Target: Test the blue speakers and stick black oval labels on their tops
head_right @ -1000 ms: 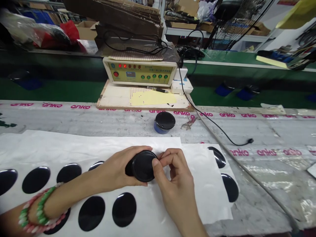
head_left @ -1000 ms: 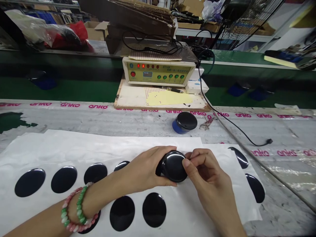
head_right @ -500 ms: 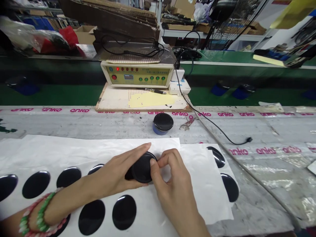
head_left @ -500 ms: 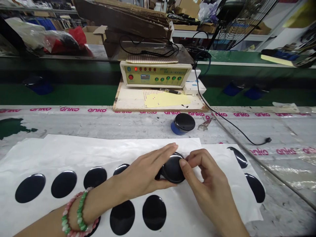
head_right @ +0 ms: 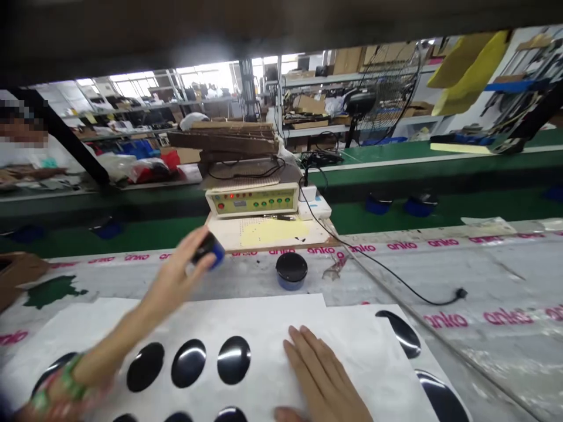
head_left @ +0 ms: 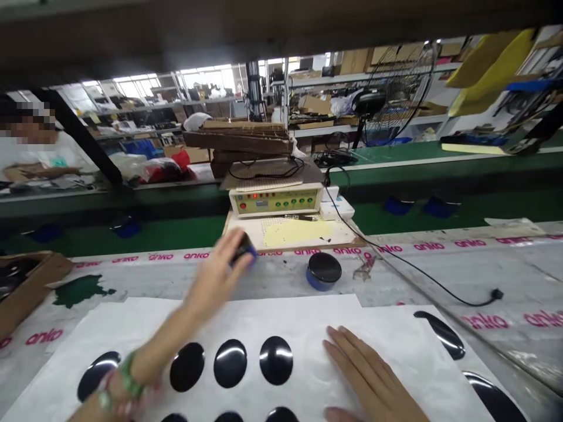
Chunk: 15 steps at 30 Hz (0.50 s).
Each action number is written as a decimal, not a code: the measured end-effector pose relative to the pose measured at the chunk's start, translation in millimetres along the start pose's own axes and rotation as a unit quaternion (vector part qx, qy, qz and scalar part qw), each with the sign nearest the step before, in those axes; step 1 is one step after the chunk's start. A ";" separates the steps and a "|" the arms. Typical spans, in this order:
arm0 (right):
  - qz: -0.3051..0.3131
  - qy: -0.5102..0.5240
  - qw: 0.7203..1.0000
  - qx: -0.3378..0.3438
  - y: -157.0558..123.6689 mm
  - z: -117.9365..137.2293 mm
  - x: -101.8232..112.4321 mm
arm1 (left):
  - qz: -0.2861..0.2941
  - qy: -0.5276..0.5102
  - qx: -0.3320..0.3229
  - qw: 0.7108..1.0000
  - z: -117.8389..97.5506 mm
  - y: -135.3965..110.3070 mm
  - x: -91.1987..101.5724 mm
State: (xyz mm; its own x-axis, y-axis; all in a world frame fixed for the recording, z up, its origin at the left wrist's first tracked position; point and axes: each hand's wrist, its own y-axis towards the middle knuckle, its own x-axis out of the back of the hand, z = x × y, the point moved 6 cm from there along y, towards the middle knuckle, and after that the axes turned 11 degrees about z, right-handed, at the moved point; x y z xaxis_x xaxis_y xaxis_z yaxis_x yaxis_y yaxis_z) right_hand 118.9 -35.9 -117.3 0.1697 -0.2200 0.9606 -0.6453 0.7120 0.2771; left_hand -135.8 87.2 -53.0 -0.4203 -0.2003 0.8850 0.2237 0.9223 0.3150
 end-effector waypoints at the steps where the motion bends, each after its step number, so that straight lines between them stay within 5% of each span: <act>1: -0.007 -0.011 1.000 -0.004 -0.2 -3.2 -4.3 | -0.022 0.009 0.035 0.999 26.2 18.3 9.2; 5: -0.021 0.003 1.000 -0.009 -4.0 -18.2 -9.1 | -0.077 0.034 0.154 0.984 110.0 70.4 32.0; 8: -0.022 0.027 0.999 -0.013 -8.6 -26.0 -7.2 | -0.089 0.043 0.194 0.976 124.3 83.3 33.8; 11: -0.020 0.058 0.998 -0.026 -10.8 -32.9 -6.5 | -0.104 0.043 0.168 0.979 88.6 86.2 27.1; 15: -0.004 0.050 0.999 -0.004 -7.9 -34.7 -7.6 | 0.014 0.007 -0.044 0.999 -22.3 81.0 -21.0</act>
State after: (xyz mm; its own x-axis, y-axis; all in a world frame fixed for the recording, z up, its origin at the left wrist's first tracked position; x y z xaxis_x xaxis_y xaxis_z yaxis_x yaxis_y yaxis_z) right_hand 148.6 -16.7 -126.0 0.2491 -0.1579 0.9555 -0.6370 0.7164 0.2845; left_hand -89.3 158.7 -38.4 -0.4005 -0.1799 0.8985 0.3126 0.8949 0.3185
